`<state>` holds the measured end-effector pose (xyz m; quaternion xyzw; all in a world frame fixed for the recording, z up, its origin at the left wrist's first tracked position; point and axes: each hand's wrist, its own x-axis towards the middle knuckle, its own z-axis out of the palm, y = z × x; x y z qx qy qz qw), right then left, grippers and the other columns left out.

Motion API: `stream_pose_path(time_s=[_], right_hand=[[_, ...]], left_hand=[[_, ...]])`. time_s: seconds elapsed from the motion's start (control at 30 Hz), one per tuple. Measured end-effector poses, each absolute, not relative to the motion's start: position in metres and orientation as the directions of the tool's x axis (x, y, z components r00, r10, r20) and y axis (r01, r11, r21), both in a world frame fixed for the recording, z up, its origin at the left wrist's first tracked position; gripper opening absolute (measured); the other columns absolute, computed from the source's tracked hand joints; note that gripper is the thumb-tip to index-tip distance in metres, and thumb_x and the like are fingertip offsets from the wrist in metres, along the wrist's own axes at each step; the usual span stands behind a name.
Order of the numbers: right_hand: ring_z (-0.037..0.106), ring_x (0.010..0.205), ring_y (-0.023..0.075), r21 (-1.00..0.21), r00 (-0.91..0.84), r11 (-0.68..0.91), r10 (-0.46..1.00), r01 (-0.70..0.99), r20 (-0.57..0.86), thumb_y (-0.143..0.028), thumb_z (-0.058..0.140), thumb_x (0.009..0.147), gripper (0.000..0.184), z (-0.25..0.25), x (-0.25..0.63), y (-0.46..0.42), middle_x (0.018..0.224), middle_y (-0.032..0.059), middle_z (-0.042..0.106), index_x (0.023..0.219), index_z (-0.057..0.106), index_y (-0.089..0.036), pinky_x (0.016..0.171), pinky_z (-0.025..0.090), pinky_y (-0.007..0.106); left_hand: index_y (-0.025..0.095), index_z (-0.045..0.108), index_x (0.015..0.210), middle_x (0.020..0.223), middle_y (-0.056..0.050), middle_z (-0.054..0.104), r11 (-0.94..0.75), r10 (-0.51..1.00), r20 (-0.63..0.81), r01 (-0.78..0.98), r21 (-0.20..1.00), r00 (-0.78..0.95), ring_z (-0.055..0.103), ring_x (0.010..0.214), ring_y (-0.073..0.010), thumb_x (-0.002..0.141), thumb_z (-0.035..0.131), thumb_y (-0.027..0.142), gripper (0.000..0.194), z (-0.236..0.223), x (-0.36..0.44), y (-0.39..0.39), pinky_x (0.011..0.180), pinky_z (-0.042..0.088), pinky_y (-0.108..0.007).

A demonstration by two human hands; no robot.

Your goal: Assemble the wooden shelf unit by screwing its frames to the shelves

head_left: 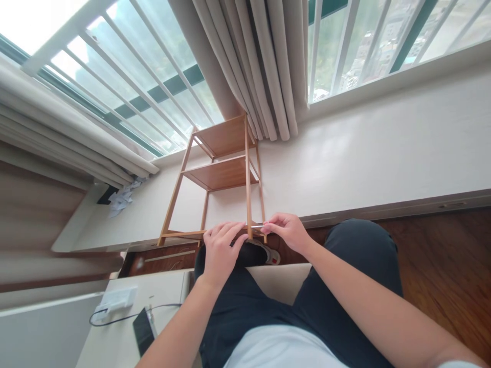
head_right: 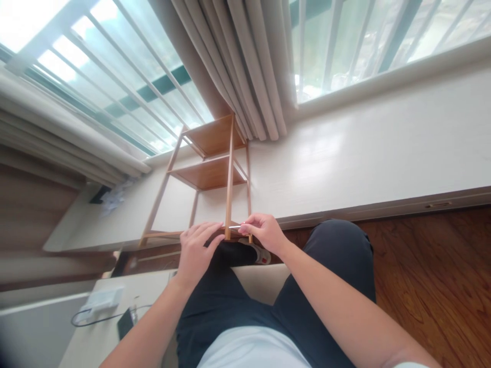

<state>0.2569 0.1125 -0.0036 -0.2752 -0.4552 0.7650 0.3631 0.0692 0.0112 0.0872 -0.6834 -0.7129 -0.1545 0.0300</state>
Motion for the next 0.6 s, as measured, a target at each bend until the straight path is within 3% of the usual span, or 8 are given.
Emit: stream_pose_path(time_s=[0.2,0.6], right_hand=[[0.077,0.081,0.0226,-0.894,-0.582,-0.325,0.808,-0.309,-0.092,-0.048,0.083,0.078,0.032,-0.007,0.256,0.109,0.083,0.0071,0.079,0.083,0.073,-0.018,0.082,0.063,0.036],[0.075,0.076,0.0213,-0.909,-0.562,-0.297,0.822,-0.291,-0.089,-0.048,0.082,0.079,0.032,-0.003,0.254,0.113,0.083,0.0069,0.079,0.082,0.073,-0.018,0.077,0.062,0.034]], left_hand=[[0.034,0.075,0.113,0.115,0.001,0.077,0.012,0.970,0.232,0.975,0.220,-0.064,0.066,0.110,-0.0213,0.100,0.060,0.025,0.021,0.087,0.071,0.012,0.097,0.037,-0.042],[0.028,0.076,0.098,0.103,-0.001,0.077,0.041,0.962,0.246,0.952,0.304,-0.120,0.067,0.101,-0.0225,0.095,0.067,0.026,0.010,0.080,0.072,0.025,0.096,0.042,-0.040]])
